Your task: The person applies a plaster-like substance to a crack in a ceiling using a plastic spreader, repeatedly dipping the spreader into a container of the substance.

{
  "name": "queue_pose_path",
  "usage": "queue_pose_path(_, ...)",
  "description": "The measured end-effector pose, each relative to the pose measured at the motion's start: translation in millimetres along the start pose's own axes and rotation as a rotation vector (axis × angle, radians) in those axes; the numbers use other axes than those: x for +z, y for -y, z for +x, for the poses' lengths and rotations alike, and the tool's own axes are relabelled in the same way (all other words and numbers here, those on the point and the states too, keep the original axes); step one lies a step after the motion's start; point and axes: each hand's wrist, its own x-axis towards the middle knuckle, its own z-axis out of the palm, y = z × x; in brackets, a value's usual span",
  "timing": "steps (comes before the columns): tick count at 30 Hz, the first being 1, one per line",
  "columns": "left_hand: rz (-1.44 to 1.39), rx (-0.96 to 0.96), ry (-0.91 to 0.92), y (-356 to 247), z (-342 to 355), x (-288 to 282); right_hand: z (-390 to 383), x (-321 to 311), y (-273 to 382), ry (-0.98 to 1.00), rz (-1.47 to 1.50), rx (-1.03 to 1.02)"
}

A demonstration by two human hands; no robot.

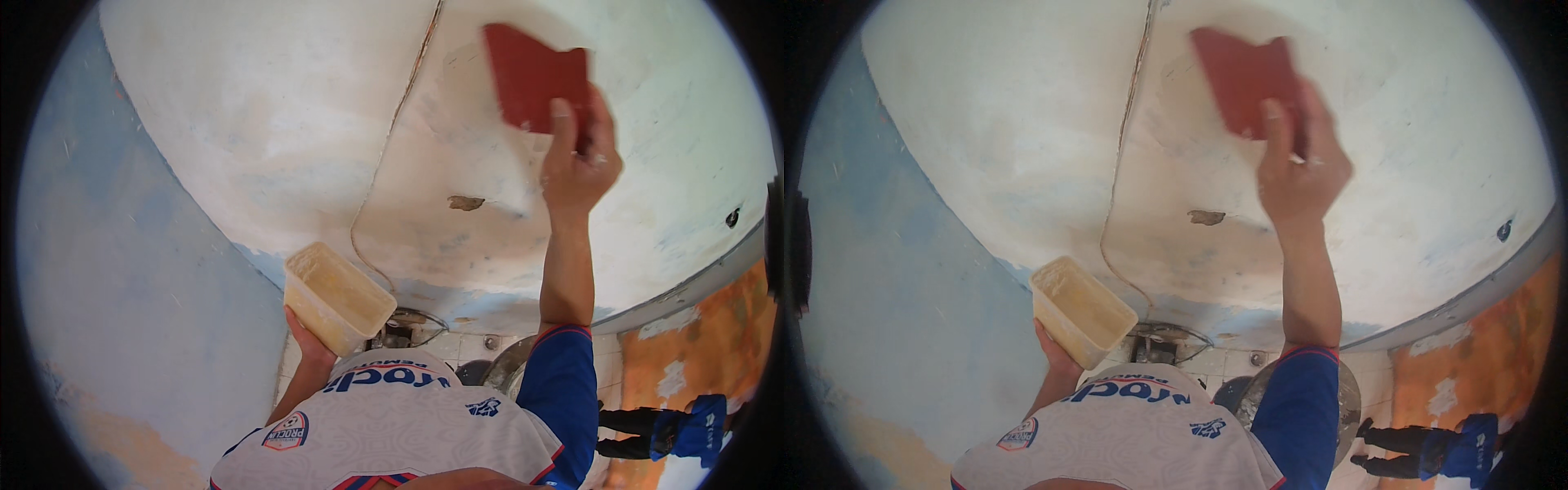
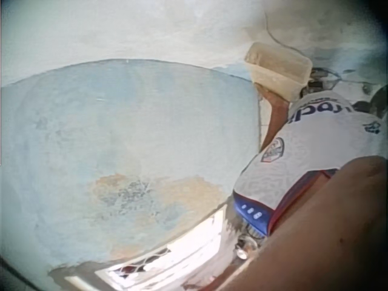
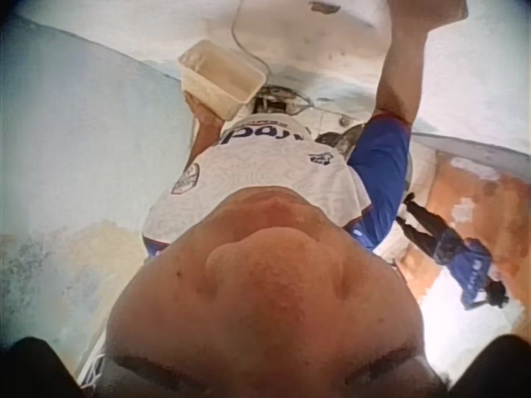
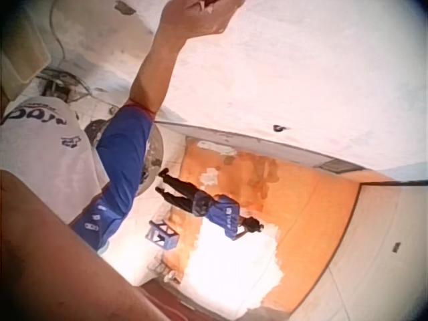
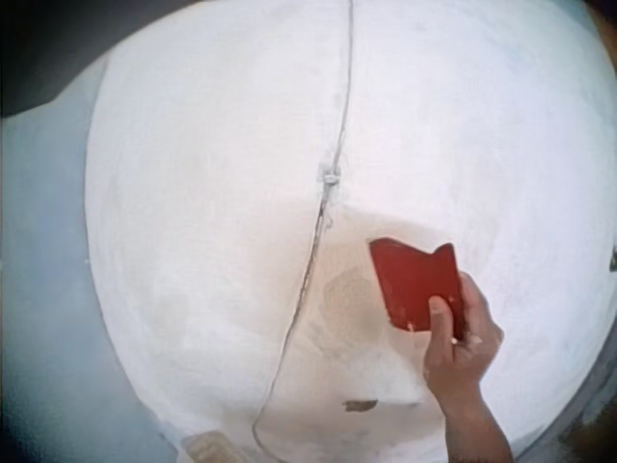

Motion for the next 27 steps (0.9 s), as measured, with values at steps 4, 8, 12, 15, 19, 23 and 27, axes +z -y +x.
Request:
queue_pose_path(4, -0.042, -0.045, 0.044, 3.1, 3.9, -1.6, -8.9, 4.7, -4.3, 0.169, -0.093, -0.132)
queue_pose_path(8, -0.004, -0.005, 0.056, 2.1, -1.0, 6.1, 0.6, -1.4, -0.9, -0.073, -0.037, -0.003)
queue_pose_path(12, 0.024, -0.007, 0.021, 0.3, -0.6, 5.0, -11.9, 4.7, 2.2, 0.175, 0.123, 0.082)
queue_pose_path(15, 0.019, -0.016, 0.006, -1.2, 1.1, 0.6, -3.2, 5.8, -18.2, 0.104, -0.135, 0.09)
queue_pose_path(19, 0.029, -0.015, -0.073, -2.6, 2.9, -7.4, 4.1, 3.9, -1.3, -0.344, 0.36, 0.277)
queue_pose_path(23, 0.037, -0.006, -0.062, -4.3, 0.3, -6.6, -12.4, 3.5, -3.6, 0.223, 0.011, 0.13)
queue_pose_path(27, 0.024, 0.013, -0.058, -5.1, -0.2, -8.6, 9.9, 2.2, -16.8, -0.226, -0.081, 0.213)
